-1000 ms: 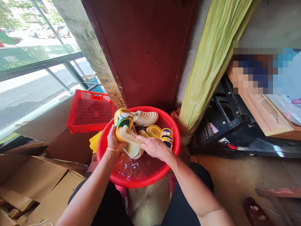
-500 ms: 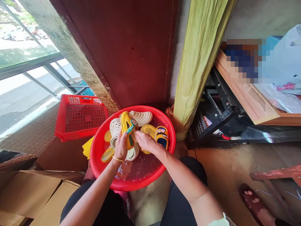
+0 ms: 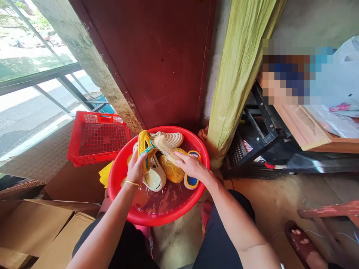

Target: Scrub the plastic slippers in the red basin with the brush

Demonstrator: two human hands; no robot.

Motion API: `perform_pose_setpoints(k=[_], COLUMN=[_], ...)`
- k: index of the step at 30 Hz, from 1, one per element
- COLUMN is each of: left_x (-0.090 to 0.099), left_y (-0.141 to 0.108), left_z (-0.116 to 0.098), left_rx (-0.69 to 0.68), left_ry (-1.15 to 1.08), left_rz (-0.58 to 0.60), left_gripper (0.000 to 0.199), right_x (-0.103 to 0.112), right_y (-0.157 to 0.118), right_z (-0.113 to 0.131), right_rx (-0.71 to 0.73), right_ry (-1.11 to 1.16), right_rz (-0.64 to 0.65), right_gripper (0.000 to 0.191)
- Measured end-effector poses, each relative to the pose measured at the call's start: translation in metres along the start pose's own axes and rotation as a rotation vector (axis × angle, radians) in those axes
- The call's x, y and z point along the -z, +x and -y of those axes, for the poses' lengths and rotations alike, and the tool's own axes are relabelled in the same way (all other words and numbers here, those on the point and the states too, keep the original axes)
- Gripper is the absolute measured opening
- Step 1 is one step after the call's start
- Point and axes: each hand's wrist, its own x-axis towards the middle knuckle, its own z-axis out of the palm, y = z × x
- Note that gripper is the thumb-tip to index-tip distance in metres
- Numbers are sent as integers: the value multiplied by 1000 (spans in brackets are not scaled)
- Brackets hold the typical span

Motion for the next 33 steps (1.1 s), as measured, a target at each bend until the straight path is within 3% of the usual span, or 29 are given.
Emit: perform_pose_setpoints(k=[2,6,10,15,17,21,26,28,31,33], left_x=[-4,-10,-6,2,1,-8,-3,3,8,9], left_y=[-7,-19,-20,-14,-16,-25,-28,-26,-24,-23], left_z=[5,14,23,31,29,18,8,7,4,0], left_rx=[31,128,50,42,59,118,231,293,412,486], left_ry=[49,140,204,237,222,164,43,-32,-234,-368], left_rz=[67,235,291,233,231,280,218,205,194,213], left_gripper=[74,69,79,70,69,71,68,64,47,43], right_x=[0,-4,-2,-15,-17,-11,-16,-20,-25,-31], right_y=[4,18,25,18,19,25,18,19,26,31], right_z=[5,17,18,24,22,11,11,7,-4,-11], right_rx=[11,-120,-254,-75,-119,-272,-144,-167,-201,-119], right_ry=[-97,-389,-463,-429,-420,-396,-303,-245,-79,58], right_rz=[-56,-6,-15,68,68,-9,-53,-86,-196,-283], right_gripper=[55,62,65,65,66,60,56,54,54,55])
